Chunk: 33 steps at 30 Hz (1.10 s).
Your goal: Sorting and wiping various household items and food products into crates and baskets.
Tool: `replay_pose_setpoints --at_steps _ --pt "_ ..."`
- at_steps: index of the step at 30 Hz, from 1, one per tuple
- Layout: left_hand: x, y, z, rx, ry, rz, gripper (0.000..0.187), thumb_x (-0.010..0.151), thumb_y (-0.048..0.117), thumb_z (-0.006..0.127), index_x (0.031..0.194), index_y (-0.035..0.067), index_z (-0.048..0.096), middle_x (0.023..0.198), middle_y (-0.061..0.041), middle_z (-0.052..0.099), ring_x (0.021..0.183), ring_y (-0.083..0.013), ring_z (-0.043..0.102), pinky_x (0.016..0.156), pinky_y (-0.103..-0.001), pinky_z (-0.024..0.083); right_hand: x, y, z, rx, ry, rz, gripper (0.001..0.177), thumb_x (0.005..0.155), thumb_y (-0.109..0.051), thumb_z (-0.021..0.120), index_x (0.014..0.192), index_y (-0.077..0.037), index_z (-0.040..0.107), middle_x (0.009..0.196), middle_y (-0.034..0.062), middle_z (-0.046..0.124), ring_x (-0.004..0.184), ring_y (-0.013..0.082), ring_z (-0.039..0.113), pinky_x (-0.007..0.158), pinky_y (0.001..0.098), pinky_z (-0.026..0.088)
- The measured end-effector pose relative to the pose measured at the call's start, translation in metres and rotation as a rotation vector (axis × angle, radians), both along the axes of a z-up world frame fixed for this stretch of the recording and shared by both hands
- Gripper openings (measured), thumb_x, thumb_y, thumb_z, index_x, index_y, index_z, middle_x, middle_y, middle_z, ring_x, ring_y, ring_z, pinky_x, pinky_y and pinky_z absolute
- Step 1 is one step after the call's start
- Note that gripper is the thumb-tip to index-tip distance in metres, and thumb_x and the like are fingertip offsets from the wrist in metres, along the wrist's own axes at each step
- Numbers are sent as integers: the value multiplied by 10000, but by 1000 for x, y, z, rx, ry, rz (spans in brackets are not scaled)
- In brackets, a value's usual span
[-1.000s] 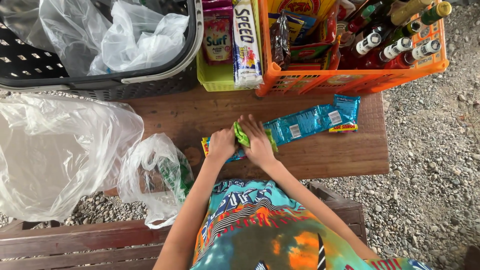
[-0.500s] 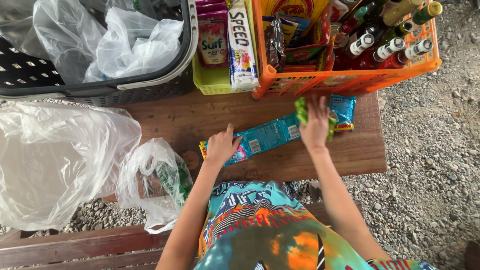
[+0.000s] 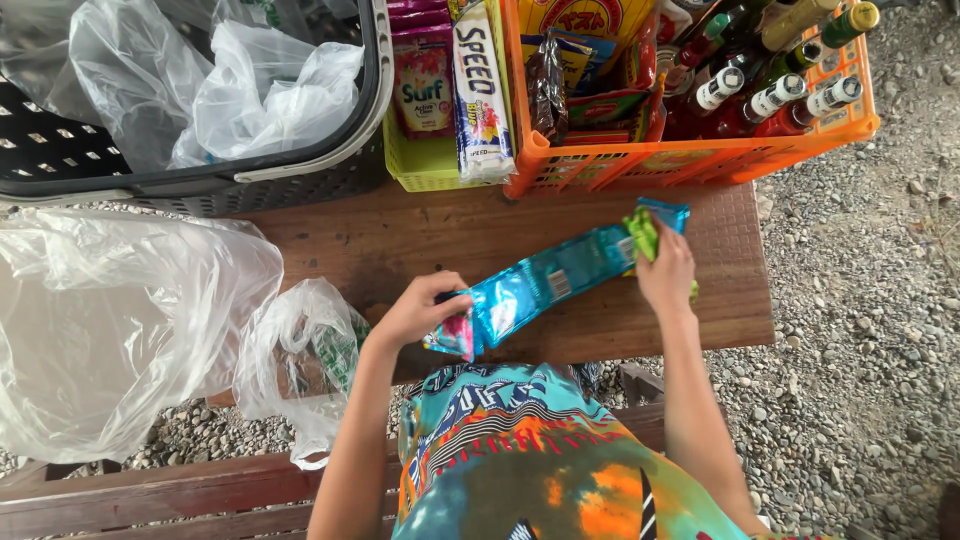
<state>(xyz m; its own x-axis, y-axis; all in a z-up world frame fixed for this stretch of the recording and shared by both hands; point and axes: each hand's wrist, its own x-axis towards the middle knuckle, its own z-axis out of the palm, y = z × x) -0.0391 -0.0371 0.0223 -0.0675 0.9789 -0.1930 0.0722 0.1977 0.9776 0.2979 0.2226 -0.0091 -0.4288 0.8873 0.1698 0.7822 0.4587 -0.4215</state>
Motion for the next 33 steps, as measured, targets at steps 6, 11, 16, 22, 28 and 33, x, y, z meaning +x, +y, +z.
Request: replay_pose_setpoints --at_steps 6,11,16,22,28,33 --pt "-11 -7 55 327 -79 3 96 1001 84 645 947 5 630 1179 -109 553 1073 -187 559 922 -320 468 -35 -45 17 -100 100 164 559 823 -54 740 1369 -17 624 1246 236 705 1096 389 700 980 461 535" --pt "18 45 23 238 210 -4 160 996 204 650 982 45 663 1115 -104 620 1037 -261 632 915 -365 509 -54 -72 27 -262 287 95 475 876 -57 697 1344 7 648 1123 236 729 1055 370 722 907 427 561" --pt "80 106 -47 35 570 45 247 971 357 694 1001 114 723 1125 -126 631 1033 -361 629 877 -473 522 -45 -68 23 -314 446 -147 349 950 -133 691 1275 -7 661 1027 192 765 950 298 772 871 375 572" --pt "107 122 -86 37 858 177 232 852 353 763 925 133 748 1093 -61 648 1043 -317 638 842 -568 476 -18 -39 25 -215 346 -427 376 885 -237 826 1154 4 721 1005 188 769 938 296 762 874 399 566" --pt "109 110 -65 117 893 145 196 773 338 780 893 182 777 1041 -22 651 1053 -341 624 831 -565 455 -26 -30 8 -27 102 -64 602 732 -229 906 1223 30 673 1119 252 733 1018 395 699 862 445 552" --pt "109 101 -68 54 879 -7 217 858 358 757 971 174 744 1131 -60 593 985 -283 663 891 -573 440 -17 -21 19 -299 388 -403 493 791 -97 843 1251 -66 668 1150 132 756 1016 239 749 905 372 607"
